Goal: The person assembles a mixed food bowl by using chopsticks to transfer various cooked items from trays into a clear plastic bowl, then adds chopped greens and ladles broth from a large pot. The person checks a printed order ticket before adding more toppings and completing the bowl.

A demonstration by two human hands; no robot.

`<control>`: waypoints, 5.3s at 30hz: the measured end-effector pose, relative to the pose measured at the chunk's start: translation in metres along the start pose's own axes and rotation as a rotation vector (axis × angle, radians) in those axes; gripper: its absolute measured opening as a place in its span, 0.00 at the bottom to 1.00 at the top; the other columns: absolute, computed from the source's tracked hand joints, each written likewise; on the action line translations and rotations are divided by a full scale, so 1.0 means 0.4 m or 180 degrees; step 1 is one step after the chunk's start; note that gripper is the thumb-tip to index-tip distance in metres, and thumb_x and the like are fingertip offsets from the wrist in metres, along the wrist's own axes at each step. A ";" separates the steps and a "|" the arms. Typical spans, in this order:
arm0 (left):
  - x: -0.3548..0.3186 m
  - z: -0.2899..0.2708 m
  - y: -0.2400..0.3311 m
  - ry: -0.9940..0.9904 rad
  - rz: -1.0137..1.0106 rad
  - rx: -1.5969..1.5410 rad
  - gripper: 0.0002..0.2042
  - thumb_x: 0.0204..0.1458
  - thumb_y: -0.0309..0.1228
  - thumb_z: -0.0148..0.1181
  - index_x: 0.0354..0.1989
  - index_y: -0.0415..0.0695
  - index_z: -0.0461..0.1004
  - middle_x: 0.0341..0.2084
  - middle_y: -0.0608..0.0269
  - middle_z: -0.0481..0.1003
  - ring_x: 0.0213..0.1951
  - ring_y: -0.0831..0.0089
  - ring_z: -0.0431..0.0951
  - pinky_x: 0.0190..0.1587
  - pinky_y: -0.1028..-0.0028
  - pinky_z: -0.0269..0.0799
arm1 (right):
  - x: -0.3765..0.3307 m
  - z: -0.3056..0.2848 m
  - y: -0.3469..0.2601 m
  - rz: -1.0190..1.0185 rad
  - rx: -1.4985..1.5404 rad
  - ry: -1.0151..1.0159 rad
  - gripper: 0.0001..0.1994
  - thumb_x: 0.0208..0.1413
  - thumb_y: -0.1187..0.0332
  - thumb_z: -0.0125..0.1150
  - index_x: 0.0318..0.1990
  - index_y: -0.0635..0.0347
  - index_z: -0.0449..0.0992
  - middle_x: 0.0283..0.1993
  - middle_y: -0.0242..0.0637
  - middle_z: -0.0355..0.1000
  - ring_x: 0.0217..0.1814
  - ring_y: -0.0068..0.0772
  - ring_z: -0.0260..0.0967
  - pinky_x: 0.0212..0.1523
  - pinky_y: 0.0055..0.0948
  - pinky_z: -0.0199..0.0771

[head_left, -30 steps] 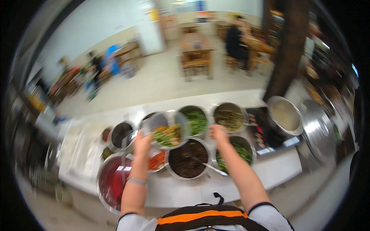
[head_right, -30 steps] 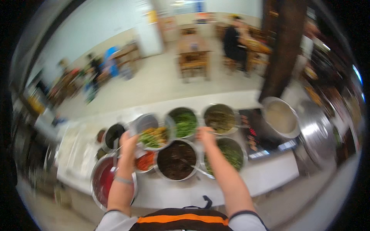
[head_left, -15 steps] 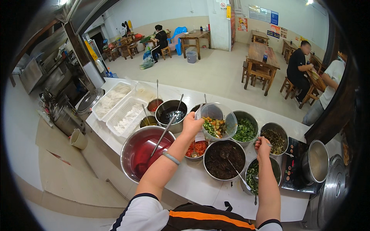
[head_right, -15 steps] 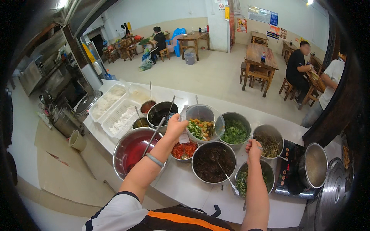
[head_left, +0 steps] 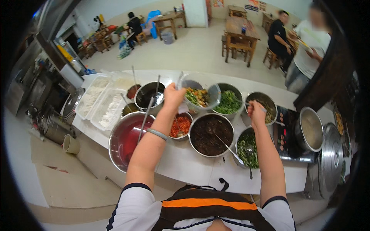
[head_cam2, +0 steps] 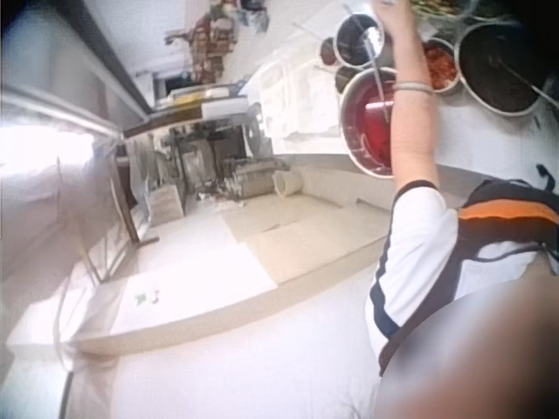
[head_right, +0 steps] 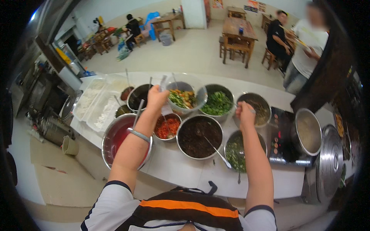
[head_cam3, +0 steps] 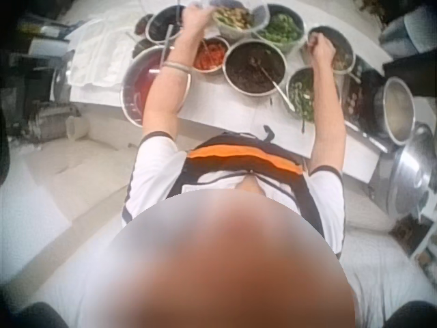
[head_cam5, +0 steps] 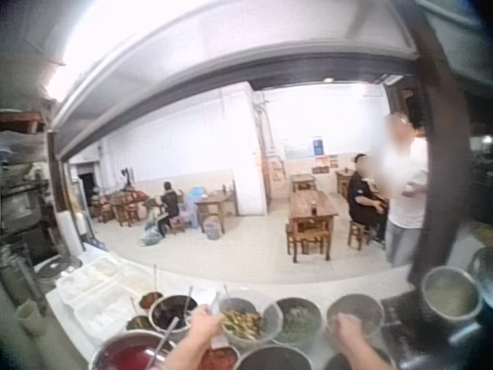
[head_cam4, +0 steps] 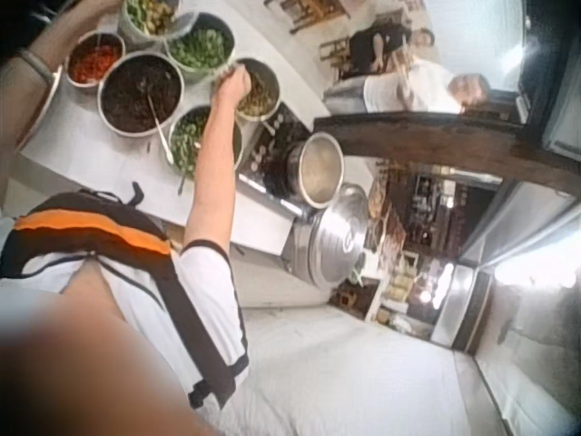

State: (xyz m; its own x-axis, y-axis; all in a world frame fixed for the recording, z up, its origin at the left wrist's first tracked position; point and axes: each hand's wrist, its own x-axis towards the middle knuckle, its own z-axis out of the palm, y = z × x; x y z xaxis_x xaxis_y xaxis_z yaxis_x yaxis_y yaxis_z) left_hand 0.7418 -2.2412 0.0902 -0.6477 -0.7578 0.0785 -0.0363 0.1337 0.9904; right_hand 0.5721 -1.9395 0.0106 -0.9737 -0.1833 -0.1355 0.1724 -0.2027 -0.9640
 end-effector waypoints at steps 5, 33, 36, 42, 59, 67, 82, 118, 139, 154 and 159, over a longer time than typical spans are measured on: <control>0.017 0.020 -0.014 0.0035 -0.0023 0.0131 0.08 0.41 0.24 0.58 0.31 0.37 0.73 0.21 0.63 0.73 0.22 0.76 0.71 0.24 0.73 0.66 | -0.036 0.024 -0.103 -0.0087 0.0257 0.0006 0.11 0.60 0.62 0.52 0.36 0.61 0.74 0.23 0.29 0.67 0.20 0.19 0.62 0.21 0.19 0.62; -0.065 0.101 -0.013 -0.0144 -0.0082 -0.0893 0.06 0.41 0.21 0.56 0.29 0.40 0.69 0.20 0.66 0.69 0.19 0.79 0.67 0.22 0.75 0.63 | -0.251 0.094 -0.191 -0.2544 -0.1442 -0.1231 0.09 0.59 0.70 0.53 0.31 0.67 0.74 0.24 0.35 0.67 0.23 0.23 0.64 0.27 0.23 0.64; -0.070 0.095 -0.010 -0.0103 -0.0054 -0.0846 0.06 0.41 0.21 0.56 0.29 0.40 0.69 0.20 0.66 0.69 0.19 0.79 0.66 0.22 0.76 0.62 | -0.252 0.090 -0.196 -0.2795 -0.1589 -0.1281 0.08 0.59 0.72 0.52 0.31 0.67 0.74 0.24 0.35 0.67 0.23 0.25 0.64 0.27 0.24 0.64; -0.089 0.079 -0.009 -0.0049 -0.0046 -0.0791 0.06 0.42 0.21 0.56 0.31 0.39 0.69 0.21 0.67 0.70 0.21 0.79 0.67 0.23 0.76 0.63 | -0.264 0.080 -0.203 -0.2865 -0.1646 -0.1316 0.08 0.59 0.72 0.52 0.31 0.66 0.74 0.25 0.35 0.68 0.25 0.25 0.65 0.28 0.23 0.65; -0.295 -0.150 0.046 0.0106 -0.0092 -0.0895 0.14 0.47 0.18 0.52 0.45 0.37 0.70 0.34 0.62 0.76 0.32 0.76 0.76 0.35 0.76 0.71 | 0.023 0.060 0.039 -0.2072 -0.2426 -0.1335 0.12 0.57 0.65 0.52 0.31 0.65 0.76 0.30 0.47 0.72 0.35 0.47 0.69 0.37 0.39 0.68; -0.327 -0.212 0.044 0.0237 -0.0182 -0.0842 0.15 0.46 0.16 0.51 0.44 0.34 0.69 0.36 0.58 0.76 0.34 0.74 0.77 0.38 0.74 0.73 | 0.067 0.163 0.141 -0.1985 -0.3062 -0.1830 0.13 0.55 0.62 0.52 0.31 0.64 0.76 0.33 0.48 0.73 0.39 0.51 0.70 0.41 0.42 0.69; -0.258 -0.185 0.005 0.0045 -0.0171 -0.0865 0.14 0.46 0.16 0.52 0.43 0.36 0.70 0.34 0.60 0.76 0.33 0.75 0.76 0.37 0.75 0.73 | 0.096 0.084 0.101 0.0216 -0.1410 -0.1128 0.15 0.59 0.61 0.51 0.36 0.66 0.76 0.26 0.33 0.69 0.27 0.24 0.67 0.30 0.28 0.70; -0.188 -0.025 -0.022 -0.0084 -0.0201 -0.0677 0.12 0.44 0.17 0.53 0.39 0.38 0.71 0.31 0.62 0.76 0.30 0.77 0.74 0.34 0.76 0.70 | -0.114 0.024 -0.007 -0.1838 -0.1101 -0.0613 0.10 0.61 0.69 0.51 0.34 0.68 0.74 0.26 0.34 0.68 0.26 0.23 0.66 0.29 0.25 0.66; -0.596 -0.207 0.008 0.0037 -0.0604 -0.0998 0.13 0.45 0.17 0.55 0.41 0.39 0.71 0.31 0.67 0.75 0.30 0.82 0.73 0.33 0.80 0.69 | -0.140 -0.160 0.054 -0.0025 -0.1552 -0.0824 0.25 0.54 0.66 0.59 0.59 0.63 0.63 0.37 0.36 0.70 0.33 0.23 0.69 0.30 0.23 0.69; -0.833 -0.171 -0.127 0.0674 -0.0949 -0.0581 0.14 0.44 0.18 0.55 0.41 0.38 0.70 0.28 0.68 0.72 0.26 0.82 0.70 0.30 0.80 0.66 | -0.429 -0.162 -0.004 -0.1727 -0.4356 -0.2651 0.29 0.46 0.59 0.65 0.57 0.53 0.63 0.38 0.44 0.72 0.40 0.48 0.72 0.38 0.43 0.72; -0.865 -0.179 -0.127 0.0857 -0.1193 0.0172 0.15 0.41 0.21 0.57 0.42 0.39 0.70 0.26 0.69 0.70 0.23 0.81 0.67 0.25 0.79 0.62 | -0.419 -0.163 0.046 -0.1636 -0.3807 -0.2708 0.21 0.49 0.70 0.58 0.52 0.57 0.67 0.39 0.46 0.74 0.41 0.49 0.73 0.40 0.44 0.74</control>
State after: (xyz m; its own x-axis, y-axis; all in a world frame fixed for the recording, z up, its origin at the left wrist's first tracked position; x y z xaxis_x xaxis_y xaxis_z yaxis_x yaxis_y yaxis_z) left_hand 1.0222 -2.0315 0.0208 -0.3621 -0.8981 -0.2497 -0.2744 -0.1534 0.9493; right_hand 0.7287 -1.8499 0.0006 -0.4487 -0.8934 0.0210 -0.7598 0.3690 -0.5353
